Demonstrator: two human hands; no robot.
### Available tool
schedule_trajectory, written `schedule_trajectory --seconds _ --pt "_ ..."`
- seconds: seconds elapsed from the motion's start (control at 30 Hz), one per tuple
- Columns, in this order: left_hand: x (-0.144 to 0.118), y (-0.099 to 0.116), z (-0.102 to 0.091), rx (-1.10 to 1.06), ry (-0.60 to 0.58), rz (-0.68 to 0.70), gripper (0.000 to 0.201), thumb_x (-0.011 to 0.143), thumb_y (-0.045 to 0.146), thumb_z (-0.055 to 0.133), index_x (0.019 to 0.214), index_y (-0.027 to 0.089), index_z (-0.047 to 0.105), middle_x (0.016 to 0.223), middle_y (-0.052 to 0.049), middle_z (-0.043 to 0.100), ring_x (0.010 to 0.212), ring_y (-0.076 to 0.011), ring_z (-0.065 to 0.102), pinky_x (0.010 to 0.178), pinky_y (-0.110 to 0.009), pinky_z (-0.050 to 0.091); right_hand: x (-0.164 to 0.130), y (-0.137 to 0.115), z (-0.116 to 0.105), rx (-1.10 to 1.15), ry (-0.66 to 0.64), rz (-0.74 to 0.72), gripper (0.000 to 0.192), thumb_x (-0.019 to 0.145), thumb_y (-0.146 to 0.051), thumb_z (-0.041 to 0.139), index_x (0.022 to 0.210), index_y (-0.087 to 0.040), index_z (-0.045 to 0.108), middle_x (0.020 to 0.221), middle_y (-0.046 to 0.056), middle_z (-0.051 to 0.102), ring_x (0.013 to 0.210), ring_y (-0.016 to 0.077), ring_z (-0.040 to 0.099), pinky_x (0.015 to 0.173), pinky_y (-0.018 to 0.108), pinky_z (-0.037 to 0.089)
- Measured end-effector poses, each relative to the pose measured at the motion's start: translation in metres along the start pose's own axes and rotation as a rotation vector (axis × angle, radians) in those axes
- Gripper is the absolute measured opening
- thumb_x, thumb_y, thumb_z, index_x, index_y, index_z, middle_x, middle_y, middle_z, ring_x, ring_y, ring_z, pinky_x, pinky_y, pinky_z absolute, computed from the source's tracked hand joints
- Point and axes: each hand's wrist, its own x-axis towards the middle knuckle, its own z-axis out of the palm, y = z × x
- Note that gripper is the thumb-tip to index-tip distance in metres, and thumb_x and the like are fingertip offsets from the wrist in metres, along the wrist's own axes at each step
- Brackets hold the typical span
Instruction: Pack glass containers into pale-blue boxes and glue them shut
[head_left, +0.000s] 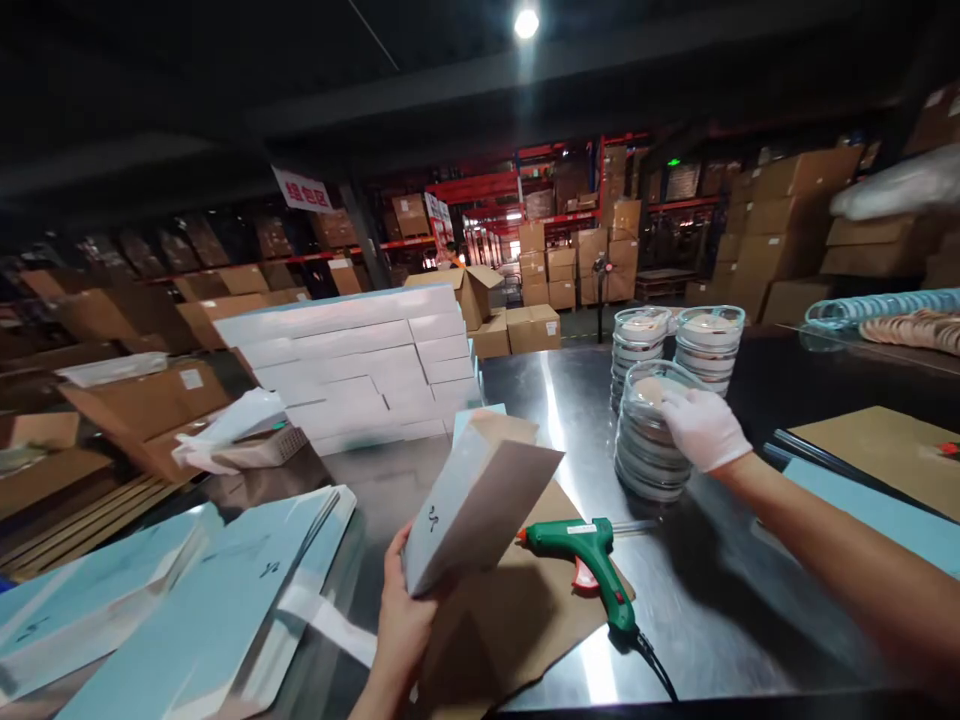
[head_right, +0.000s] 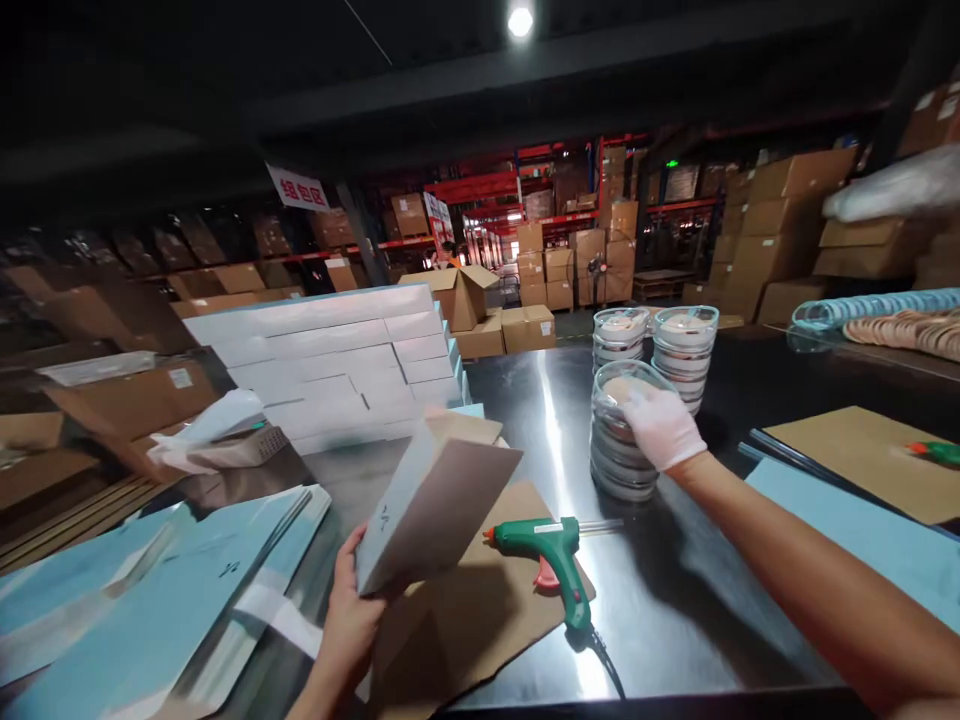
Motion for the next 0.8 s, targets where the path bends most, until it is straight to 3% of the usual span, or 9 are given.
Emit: schedule_trajectory --seconds 0.17,0.27,0.33,0.43,0.53,0.6,0.7,0.8 --pt "-0.012 -0.003 0.017 0.031 0.073 0.061 0.09 0.07 0.054 0.084 0.15 0.025 0.052 0.137 -0.012 0.069 0.118 -0.0359 0.07 0.106 -0.049 0.055 0.019 0.002 -0.017 0.001 0.134 0.125 0.038 0.102 -0.023 0.044 0.085 -0.014 0.077 0.083 0.017 0.073 0.075 0.0275 0.053 0.065 0.037 0.03" --pt "-0.015 -0.001 0.021 0.056 0.112 0.074 0.088 0.072 0.055 0.083 0.15 0.025 0.054 0.137 -0.012 0.07 0.115 -0.0355 0.072 0.105 -0.05 0.055 0.028 -0.009 -0.039 0.119 0.182 0.105 0.035 0.099 -0.029 0.049 0.081 -0.016 0.077 0.076 0.015 0.071 0.075 0.028 0.055 0.065 0.037 0.035" --pt "-0.012 0.0 0.019 0.046 0.12 0.087 0.088 0.071 0.053 0.085 0.148 0.024 0.055 0.141 -0.014 0.068 0.12 -0.0362 0.07 0.108 -0.05 0.054 0.028 -0.022 -0.059 0.221 0.175 0.023 0.037 0.101 -0.036 0.05 0.083 -0.019 0.078 0.077 0.013 0.072 0.079 0.0283 0.06 0.071 0.039 0.045" --pt "-0.008 -0.006 0.016 -0.024 0.109 0.096 0.091 0.068 0.049 0.092 0.146 0.025 0.054 0.145 -0.014 0.065 0.126 -0.0358 0.068 0.111 -0.049 0.052 0.026 -0.049 -0.095 0.555 0.122 -0.2 0.038 0.106 -0.045 0.051 0.092 -0.026 0.081 0.081 0.009 0.073 0.078 0.0268 0.065 0.07 0.04 0.054" --pt "-0.012 -0.019 0.017 -0.144 0.042 0.112 0.099 0.059 0.046 0.099 0.144 0.025 0.054 0.142 -0.014 0.067 0.122 -0.0348 0.07 0.111 -0.049 0.054 0.031 -0.087 -0.124 0.843 -0.031 -0.484 0.031 0.106 -0.044 0.057 0.096 -0.03 0.083 0.082 0.005 0.071 0.071 0.0232 0.065 0.06 0.036 0.053" --pt "-0.021 -0.031 0.02 -0.188 -0.04 0.108 0.102 0.054 0.044 0.102 0.142 0.024 0.056 0.142 -0.015 0.067 0.124 -0.0363 0.07 0.113 -0.051 0.054 0.036 -0.118 -0.134 0.854 -0.073 -0.618 0.029 0.105 -0.038 0.06 0.089 -0.028 0.081 0.078 0.004 0.071 0.071 0.0213 0.064 0.061 0.034 0.051" --pt "-0.036 -0.049 0.023 -0.149 -0.162 0.068 0.101 0.05 0.039 0.104 0.141 0.023 0.061 0.145 -0.018 0.065 0.132 -0.0411 0.066 0.117 -0.057 0.052 0.036 -0.156 -0.133 0.827 0.093 -0.573 0.028 0.105 -0.025 0.057 0.083 -0.026 0.076 0.076 0.004 0.072 0.074 0.0221 0.064 0.069 0.036 0.052" --pt "-0.047 -0.065 0.019 -0.05 -0.252 0.059 0.097 0.05 0.031 0.103 0.139 0.021 0.066 0.146 -0.021 0.065 0.139 -0.0447 0.063 0.119 -0.059 0.05 0.012 -0.17 -0.113 0.978 0.2 -0.366 0.017 0.107 -0.03 0.059 0.107 -0.028 0.077 0.098 0.007 0.079 0.091 0.0259 0.072 0.08 0.04 0.059"
